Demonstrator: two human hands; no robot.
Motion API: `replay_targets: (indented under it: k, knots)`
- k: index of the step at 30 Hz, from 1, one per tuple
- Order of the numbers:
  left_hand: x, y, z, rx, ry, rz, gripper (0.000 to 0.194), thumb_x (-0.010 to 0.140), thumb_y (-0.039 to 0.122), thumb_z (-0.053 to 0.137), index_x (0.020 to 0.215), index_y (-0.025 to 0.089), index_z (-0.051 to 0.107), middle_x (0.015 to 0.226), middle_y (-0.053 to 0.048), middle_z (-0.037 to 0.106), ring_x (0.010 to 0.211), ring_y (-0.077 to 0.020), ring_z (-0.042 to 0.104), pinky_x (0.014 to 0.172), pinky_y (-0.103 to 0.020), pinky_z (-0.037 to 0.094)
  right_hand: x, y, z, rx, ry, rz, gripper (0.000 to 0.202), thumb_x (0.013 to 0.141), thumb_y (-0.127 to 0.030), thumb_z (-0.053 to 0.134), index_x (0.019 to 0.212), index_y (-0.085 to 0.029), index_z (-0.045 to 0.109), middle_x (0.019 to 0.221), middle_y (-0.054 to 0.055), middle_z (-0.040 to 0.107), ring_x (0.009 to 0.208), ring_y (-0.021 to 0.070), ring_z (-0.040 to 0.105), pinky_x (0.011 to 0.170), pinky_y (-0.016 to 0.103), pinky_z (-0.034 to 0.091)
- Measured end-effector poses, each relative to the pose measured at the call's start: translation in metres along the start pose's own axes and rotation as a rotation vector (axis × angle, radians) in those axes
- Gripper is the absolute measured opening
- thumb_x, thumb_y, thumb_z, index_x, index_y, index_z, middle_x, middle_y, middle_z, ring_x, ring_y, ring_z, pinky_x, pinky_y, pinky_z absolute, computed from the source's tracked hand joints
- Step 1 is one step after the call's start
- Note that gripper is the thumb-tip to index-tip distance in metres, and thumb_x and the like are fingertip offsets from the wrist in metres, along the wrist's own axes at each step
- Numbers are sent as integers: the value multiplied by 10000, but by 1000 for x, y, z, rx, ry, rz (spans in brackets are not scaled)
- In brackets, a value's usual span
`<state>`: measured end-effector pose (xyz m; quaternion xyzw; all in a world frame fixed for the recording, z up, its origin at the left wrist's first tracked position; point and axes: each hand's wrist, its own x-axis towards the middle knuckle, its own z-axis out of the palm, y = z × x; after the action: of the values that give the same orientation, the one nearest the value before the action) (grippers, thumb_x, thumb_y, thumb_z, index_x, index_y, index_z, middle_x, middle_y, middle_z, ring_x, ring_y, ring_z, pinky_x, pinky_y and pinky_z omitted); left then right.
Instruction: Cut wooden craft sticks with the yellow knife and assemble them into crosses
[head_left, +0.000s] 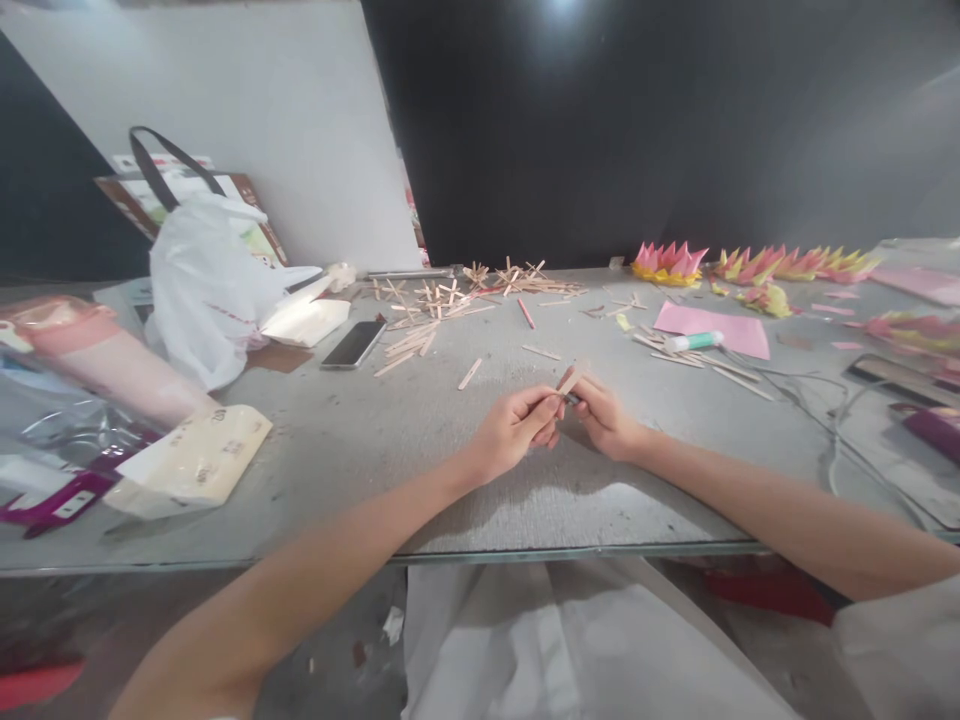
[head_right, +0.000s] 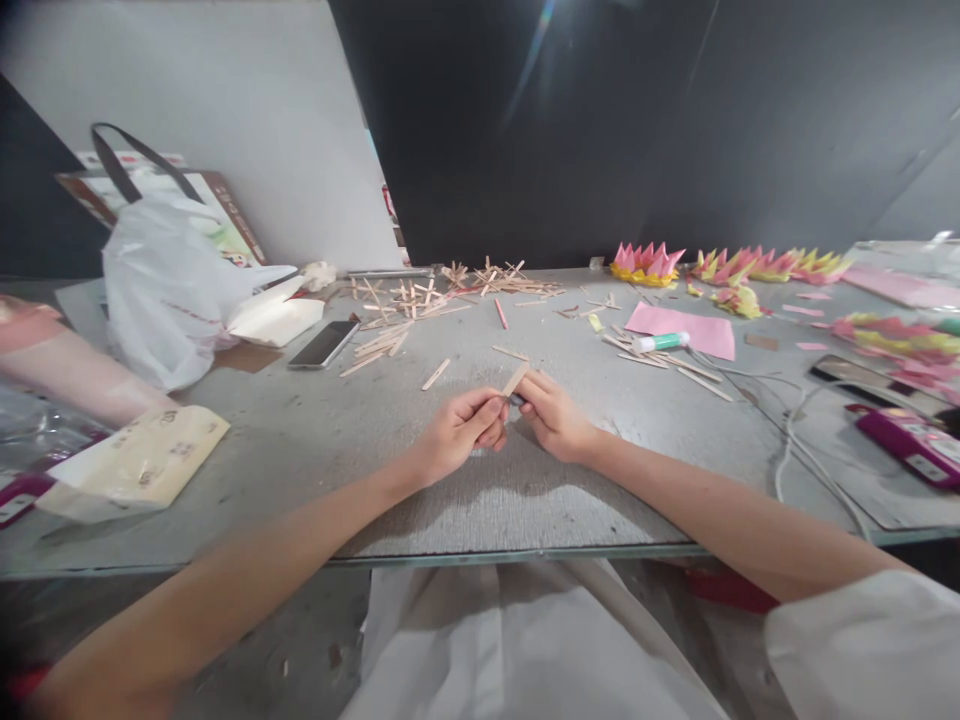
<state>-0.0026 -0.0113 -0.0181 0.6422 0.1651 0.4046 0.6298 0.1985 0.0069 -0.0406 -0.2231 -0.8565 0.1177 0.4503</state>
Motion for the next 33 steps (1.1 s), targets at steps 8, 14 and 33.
replay_targets:
  k: [8,14,33]
  knots:
    - [0,-1,-3,25,-10,8,362,1030,512,585,893,176,589,547,97,372,499,-82,347,598,-256,462,0,-1,-2,21,-11,-19,486,1112,-563,217,1075,-230,569,1015,109,627,921,271,587,835,431,485]
    - [-2,0,-5,62,-24,-16,378,1028,525,581,888,173,591,565,93,361,515,-87,347,601,-263,463,-1,-2,-2,18,-41,-20,495,1112,-557,209,1004,-233,568,977,101,621,891,267,585,823,434,486]
    - [-2,1,-2,90,-13,-27,400,1018,560,575,907,176,585,585,96,347,515,-86,334,579,-260,444,-3,-1,0,-50,-21,-14,459,1121,-492,206,996,-230,561,969,106,608,867,270,571,804,441,483]
